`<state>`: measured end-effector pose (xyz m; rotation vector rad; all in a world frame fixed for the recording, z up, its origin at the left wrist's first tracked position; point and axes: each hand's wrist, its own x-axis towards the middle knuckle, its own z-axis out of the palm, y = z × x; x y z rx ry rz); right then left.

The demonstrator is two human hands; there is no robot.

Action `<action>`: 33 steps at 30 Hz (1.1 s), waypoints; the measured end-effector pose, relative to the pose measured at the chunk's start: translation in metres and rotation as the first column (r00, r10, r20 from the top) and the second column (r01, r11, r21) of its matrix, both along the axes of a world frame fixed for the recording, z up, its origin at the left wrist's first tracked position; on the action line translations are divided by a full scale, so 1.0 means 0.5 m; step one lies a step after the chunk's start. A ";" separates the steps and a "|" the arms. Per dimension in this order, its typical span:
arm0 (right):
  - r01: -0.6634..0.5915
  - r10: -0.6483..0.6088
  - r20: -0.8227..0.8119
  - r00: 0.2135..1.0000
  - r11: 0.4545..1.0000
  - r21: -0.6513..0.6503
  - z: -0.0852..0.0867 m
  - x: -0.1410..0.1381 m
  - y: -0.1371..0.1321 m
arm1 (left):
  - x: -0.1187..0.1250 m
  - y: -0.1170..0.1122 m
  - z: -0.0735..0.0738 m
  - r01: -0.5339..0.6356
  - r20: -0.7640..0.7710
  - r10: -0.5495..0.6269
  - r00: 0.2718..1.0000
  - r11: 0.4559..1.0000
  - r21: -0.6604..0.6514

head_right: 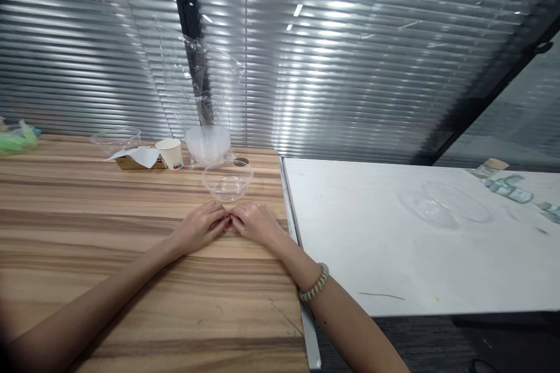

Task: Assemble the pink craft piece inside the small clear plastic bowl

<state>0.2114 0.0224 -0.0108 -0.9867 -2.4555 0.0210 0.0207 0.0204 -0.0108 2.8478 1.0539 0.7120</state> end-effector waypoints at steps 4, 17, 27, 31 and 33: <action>-0.011 0.010 -0.013 1.000 1.000 -0.008 -0.001 0.000 0.001 | 0.001 -0.001 0.003 -0.004 -0.004 0.004 1.000 1.000 0.000; 0.019 -0.013 -0.068 0.998 0.996 0.084 0.006 0.002 -0.002 | 0.000 -0.001 0.001 -0.010 -0.018 0.011 1.000 1.000 0.012; 0.303 -0.209 -0.432 0.877 0.939 0.161 0.019 0.022 0.010 | -0.001 -0.002 0.006 -0.033 0.048 0.035 0.998 0.999 -0.043; 0.353 -0.227 -0.551 0.803 0.926 0.134 0.018 0.039 0.025 | -0.005 0.000 0.011 -0.030 0.121 0.048 0.991 0.988 -0.149; 0.364 -0.234 -0.589 0.774 0.925 0.111 0.016 0.046 0.032 | -0.008 0.004 0.011 -0.003 0.167 0.034 0.985 0.983 -0.184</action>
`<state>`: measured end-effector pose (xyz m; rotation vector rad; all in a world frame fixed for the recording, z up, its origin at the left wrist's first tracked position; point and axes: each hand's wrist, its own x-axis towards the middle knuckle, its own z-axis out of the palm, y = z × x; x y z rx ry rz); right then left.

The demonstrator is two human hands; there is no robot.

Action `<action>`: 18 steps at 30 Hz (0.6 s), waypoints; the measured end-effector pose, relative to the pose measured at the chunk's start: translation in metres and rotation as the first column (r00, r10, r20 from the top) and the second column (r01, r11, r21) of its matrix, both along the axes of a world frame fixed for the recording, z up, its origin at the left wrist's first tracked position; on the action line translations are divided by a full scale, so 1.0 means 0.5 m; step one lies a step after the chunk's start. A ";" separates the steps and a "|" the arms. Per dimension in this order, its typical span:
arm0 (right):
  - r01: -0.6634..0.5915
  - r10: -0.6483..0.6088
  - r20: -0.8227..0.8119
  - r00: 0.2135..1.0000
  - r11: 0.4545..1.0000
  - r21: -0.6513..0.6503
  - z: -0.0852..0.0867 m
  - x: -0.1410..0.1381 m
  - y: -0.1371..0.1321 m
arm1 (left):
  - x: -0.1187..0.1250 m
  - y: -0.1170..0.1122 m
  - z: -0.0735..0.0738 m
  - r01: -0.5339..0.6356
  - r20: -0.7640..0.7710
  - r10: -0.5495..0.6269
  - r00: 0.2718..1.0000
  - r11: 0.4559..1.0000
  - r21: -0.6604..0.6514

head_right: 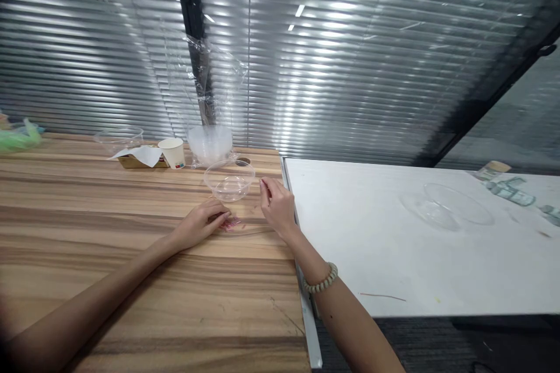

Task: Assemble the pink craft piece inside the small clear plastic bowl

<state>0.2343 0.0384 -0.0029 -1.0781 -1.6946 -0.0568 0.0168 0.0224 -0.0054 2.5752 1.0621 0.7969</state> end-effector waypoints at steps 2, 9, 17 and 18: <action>0.005 -0.005 -0.040 0.999 1.000 -0.020 -0.002 0.004 0.005 | -0.004 0.005 -0.002 0.013 0.040 -0.011 0.999 1.000 -0.028; 0.003 -0.018 -0.125 0.992 0.993 -0.119 0.007 0.015 0.007 | -0.026 0.021 0.006 0.058 0.080 -0.049 0.996 0.991 -0.121; -0.012 0.003 -0.106 0.994 0.997 -0.077 0.018 0.022 0.012 | -0.040 0.022 0.031 0.226 0.072 -0.215 0.974 0.942 -0.250; -0.009 0.004 -0.082 0.997 0.998 -0.057 0.019 0.021 0.012 | -0.038 0.020 0.030 0.227 0.071 -0.216 0.974 0.939 -0.260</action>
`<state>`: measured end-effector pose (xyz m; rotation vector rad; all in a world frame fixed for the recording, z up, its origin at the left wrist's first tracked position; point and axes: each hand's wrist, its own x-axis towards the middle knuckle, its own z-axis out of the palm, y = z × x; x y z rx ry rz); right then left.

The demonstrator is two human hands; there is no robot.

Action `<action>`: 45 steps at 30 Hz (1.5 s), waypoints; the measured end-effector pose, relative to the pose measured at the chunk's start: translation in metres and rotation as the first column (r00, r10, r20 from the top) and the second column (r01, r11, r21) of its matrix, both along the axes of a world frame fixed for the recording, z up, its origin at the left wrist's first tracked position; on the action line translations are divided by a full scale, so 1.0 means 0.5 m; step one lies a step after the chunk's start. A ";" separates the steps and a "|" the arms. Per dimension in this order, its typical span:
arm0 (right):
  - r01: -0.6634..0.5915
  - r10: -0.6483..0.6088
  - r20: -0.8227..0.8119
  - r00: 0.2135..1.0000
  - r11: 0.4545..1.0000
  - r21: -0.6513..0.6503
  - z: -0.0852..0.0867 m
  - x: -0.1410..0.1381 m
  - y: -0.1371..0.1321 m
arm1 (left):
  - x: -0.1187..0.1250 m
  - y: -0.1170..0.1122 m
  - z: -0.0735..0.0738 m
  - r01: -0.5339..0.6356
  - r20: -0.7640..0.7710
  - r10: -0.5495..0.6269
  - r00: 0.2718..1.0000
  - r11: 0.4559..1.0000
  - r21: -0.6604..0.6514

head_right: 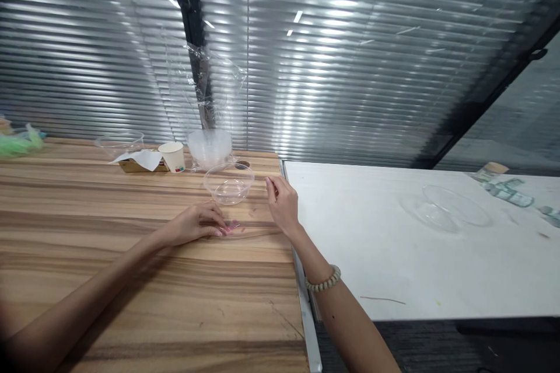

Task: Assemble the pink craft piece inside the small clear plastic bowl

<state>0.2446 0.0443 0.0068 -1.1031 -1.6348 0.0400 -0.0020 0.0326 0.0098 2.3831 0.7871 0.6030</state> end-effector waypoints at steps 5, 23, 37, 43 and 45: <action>-0.031 0.028 0.044 0.999 0.998 0.058 0.000 -0.004 -0.004 | 0.009 -0.006 -0.007 -0.024 0.004 0.024 1.000 1.000 -0.006; -0.201 0.196 0.062 0.979 0.975 0.098 -0.006 -0.016 -0.009 | 0.017 -0.017 0.005 -0.256 0.004 0.261 0.965 0.952 -0.166; -0.258 0.250 0.126 0.960 0.965 0.052 -0.012 -0.027 -0.016 | 0.014 0.001 0.004 -0.286 0.272 0.397 0.877 0.885 -0.368; -0.282 0.271 0.197 0.942 0.959 0.032 -0.021 -0.035 -0.015 | 0.014 0.002 0.002 -0.298 0.305 0.459 0.835 0.842 -0.450; -0.283 0.272 0.201 0.941 0.959 0.026 -0.023 -0.036 -0.013 | 0.015 0.000 0.004 -0.285 0.316 0.464 0.827 0.832 -0.476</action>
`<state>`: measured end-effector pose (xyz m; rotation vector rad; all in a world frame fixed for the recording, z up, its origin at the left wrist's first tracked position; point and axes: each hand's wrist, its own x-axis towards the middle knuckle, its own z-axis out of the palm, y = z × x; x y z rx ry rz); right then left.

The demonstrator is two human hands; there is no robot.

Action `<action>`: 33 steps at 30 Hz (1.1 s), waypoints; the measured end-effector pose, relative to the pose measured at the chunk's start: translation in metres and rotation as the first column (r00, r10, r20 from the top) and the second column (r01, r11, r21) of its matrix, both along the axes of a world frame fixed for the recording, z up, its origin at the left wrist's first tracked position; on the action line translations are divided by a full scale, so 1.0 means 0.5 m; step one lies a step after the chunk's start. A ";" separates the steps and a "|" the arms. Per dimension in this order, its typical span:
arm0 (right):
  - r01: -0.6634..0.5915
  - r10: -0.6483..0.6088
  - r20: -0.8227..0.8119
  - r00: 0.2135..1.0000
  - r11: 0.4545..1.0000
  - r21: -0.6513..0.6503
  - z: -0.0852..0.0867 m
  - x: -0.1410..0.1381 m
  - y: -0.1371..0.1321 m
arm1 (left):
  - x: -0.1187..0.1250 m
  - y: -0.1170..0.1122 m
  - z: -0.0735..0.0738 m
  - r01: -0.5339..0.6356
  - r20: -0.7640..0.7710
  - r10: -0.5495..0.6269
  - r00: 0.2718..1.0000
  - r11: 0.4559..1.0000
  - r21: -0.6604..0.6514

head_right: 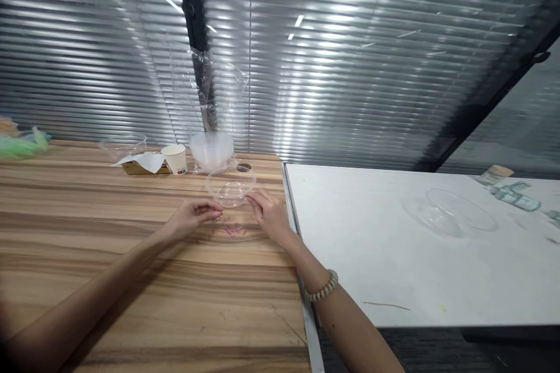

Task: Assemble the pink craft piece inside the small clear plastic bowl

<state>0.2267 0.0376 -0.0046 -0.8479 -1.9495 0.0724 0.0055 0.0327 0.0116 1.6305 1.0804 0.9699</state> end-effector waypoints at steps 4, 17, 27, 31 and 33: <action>-0.001 0.001 -0.005 1.000 1.000 0.003 0.000 0.000 0.003 | 0.003 -0.004 0.004 -0.010 -0.001 0.010 1.000 1.000 -0.015; 0.027 -0.025 -0.047 0.999 0.999 0.037 0.005 0.003 0.008 | 0.000 -0.002 0.003 -0.096 -0.003 0.097 0.995 0.993 0.067; 0.077 -0.074 -0.062 0.995 0.996 0.048 -0.006 -0.001 0.013 | -0.007 0.011 0.003 -0.353 0.169 0.327 0.930 0.923 0.156; 0.126 -0.119 -0.074 0.990 0.986 0.106 -0.013 -0.012 0.033 | -0.006 0.011 0.009 -0.398 0.223 0.364 0.905 0.907 0.136; 0.140 -0.133 -0.081 0.988 0.987 0.081 -0.016 -0.017 0.045 | -0.006 0.010 0.011 -0.398 0.232 0.360 0.904 0.906 0.144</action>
